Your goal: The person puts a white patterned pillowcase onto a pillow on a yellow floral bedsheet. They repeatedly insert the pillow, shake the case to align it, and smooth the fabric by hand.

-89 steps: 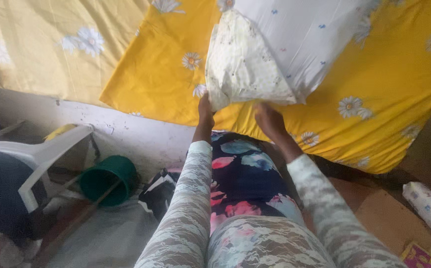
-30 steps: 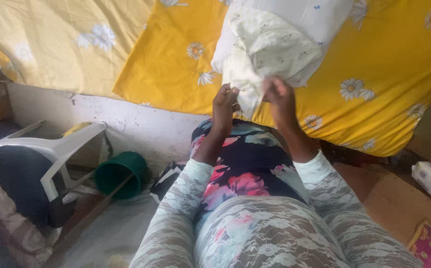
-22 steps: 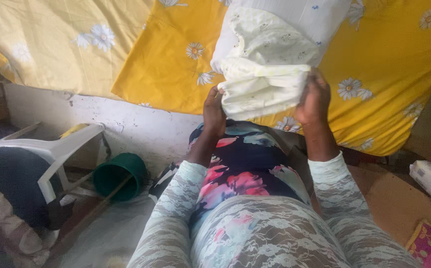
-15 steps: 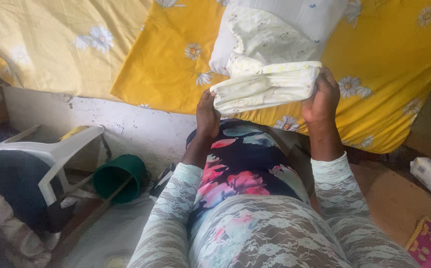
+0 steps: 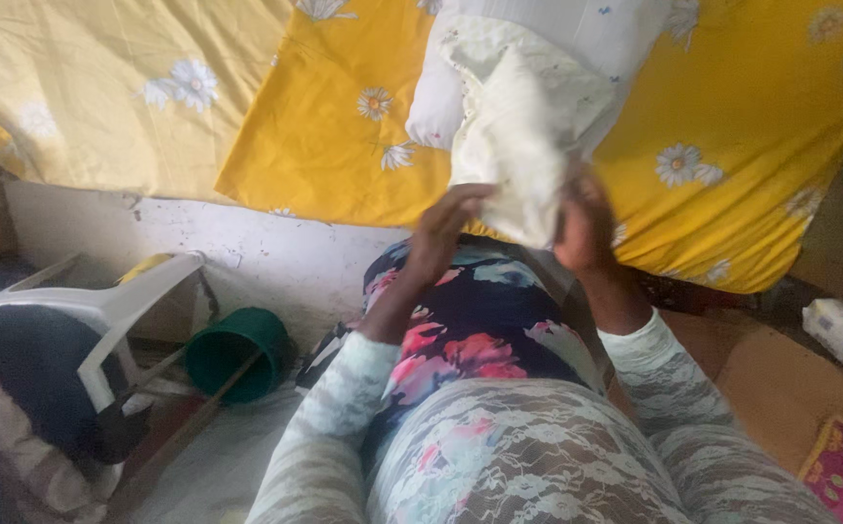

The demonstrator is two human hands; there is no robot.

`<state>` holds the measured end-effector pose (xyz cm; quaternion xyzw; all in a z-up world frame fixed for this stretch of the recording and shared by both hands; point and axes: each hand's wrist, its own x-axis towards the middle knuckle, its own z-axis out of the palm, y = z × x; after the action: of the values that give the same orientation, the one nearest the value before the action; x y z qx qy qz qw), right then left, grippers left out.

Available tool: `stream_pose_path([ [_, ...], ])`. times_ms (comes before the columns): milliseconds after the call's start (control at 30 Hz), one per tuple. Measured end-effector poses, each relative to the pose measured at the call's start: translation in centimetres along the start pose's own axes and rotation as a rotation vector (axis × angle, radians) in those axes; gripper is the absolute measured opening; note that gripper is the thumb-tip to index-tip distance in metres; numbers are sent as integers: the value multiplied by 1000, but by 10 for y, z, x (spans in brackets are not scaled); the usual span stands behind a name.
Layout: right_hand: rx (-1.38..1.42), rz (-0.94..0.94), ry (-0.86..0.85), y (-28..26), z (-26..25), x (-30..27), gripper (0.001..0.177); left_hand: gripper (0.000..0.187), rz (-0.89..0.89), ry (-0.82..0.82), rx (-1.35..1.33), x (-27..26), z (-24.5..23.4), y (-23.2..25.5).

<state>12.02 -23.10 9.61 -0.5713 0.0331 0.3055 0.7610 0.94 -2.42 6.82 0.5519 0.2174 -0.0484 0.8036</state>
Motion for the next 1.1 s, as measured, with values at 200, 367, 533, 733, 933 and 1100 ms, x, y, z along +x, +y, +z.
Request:
stream_pose_path([
  [200,93,269,-248,45,24,-33,22,61,288,-292,-678,42,16,3],
  [367,-367,70,-633,39,40,-62,24,59,-179,137,-574,84,-21,-17],
  [533,-594,381,-983,7,67,-71,24,65,-14,44,-899,83,-40,41],
  [733,-612,326,-1219,-14,86,-69,28,85,93,108,-905,107,-84,80],
  [933,-753,246,-1193,-8,89,-70,28,93,179,37,-987,122,-123,70],
  [1100,-1067,-157,-838,-12,87,-51,22,95,192,66,-934,124,-123,62],
])
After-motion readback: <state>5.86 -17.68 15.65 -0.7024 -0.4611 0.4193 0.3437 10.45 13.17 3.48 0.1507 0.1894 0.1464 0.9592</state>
